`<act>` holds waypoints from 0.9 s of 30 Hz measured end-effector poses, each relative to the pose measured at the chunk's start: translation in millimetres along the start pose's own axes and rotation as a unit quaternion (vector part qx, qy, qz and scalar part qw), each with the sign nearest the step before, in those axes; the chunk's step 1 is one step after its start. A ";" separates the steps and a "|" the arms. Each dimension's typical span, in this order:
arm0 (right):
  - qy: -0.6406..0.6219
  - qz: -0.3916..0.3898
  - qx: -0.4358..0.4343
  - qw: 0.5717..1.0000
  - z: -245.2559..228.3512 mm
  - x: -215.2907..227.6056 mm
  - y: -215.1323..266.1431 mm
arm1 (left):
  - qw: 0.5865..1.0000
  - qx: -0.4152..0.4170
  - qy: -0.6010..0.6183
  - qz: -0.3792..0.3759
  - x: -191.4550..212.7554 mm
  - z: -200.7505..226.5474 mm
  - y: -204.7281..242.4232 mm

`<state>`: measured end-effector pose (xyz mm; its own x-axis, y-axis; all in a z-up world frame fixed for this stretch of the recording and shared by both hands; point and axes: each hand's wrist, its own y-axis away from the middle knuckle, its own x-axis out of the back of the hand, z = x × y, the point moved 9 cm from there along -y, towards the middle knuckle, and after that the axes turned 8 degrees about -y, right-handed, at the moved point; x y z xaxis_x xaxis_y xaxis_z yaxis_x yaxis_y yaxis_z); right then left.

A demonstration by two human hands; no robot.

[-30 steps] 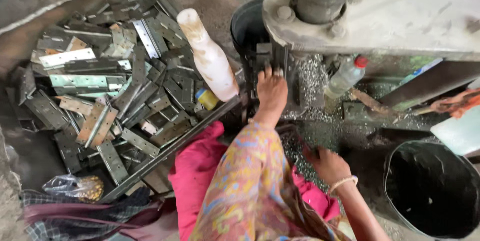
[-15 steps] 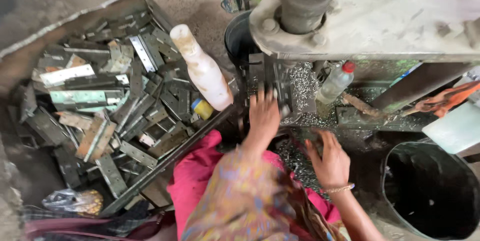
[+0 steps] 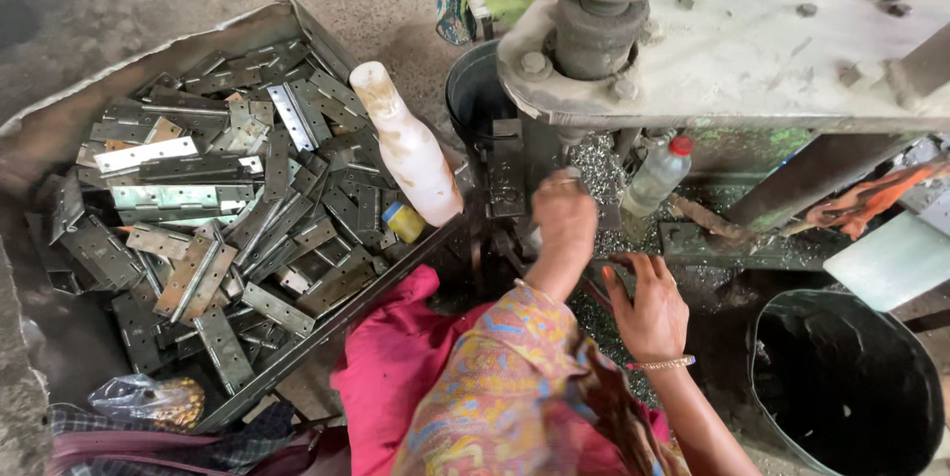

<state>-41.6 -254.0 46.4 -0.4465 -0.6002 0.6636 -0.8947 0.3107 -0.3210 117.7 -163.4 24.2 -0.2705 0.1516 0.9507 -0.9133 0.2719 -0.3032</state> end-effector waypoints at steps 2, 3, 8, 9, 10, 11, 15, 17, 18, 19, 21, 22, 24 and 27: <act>0.014 0.005 0.004 1.000 -0.1 2.2 -2.3 | 0.977 0.105 0.157 -0.094 -26.7 -30.8 9.4; 0.018 0.005 0.000 1.000 -0.1 2.2 -1.7 | 0.986 0.063 0.140 -0.062 -25.7 -36.1 15.4; 0.037 -0.040 -0.030 0.998 2.9 -9.5 -2.9 | 0.998 -0.035 0.054 0.016 -34.5 -59.1 48.2; 0.037 -0.039 -0.027 0.998 3.6 -9.2 -3.0 | 0.998 -0.018 0.063 0.014 -38.0 -59.0 49.3; 0.038 -0.042 -0.030 0.998 6.3 -9.6 -2.1 | 0.997 0.000 0.071 0.012 -40.5 -55.8 50.1; 0.038 -0.044 -0.030 0.998 9.6 -10.1 -2.0 | 0.997 0.018 0.079 0.012 -40.7 -51.8 47.9; 0.021 -0.065 -0.053 0.996 35.3 -25.5 -2.9 | 0.996 0.027 0.077 -0.031 -37.6 -37.5 38.0; -0.033 -0.099 -0.064 0.992 53.8 -40.6 -10.3 | 0.998 0.016 0.063 0.009 -20.4 -37.4 35.3; -0.060 -0.115 -0.070 0.989 63.8 -47.7 -14.2 | 0.997 0.016 0.068 -0.028 -22.1 -38.8 36.3; -0.073 -0.143 -0.083 0.984 74.5 -55.7 -14.1 | 0.995 0.015 0.074 -0.067 -24.7 -37.1 41.1; -0.101 -0.196 -0.107 0.970 90.7 -68.4 -11.7 | 0.993 0.002 0.098 -0.070 -15.8 -34.1 47.8; -0.105 -0.176 -0.103 0.973 94.2 -65.0 -14.3 | 0.993 -0.011 0.117 -0.034 -4.6 -32.3 48.1; -0.116 -0.138 -0.093 0.979 90.9 -61.3 -20.5 | 0.980 0.036 0.190 -0.034 1.7 -44.8 40.7; -0.034 -0.142 -0.139 0.979 90.5 -58.8 -11.1 | 0.952 0.133 0.268 -0.064 -11.3 -59.7 33.8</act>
<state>-6.7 -288.8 -50.2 -0.1893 -0.7363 0.6496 -0.9485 0.3082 0.0729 108.1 -99.2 -0.6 -0.0234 0.6157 0.7877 -0.9925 0.0803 -0.0922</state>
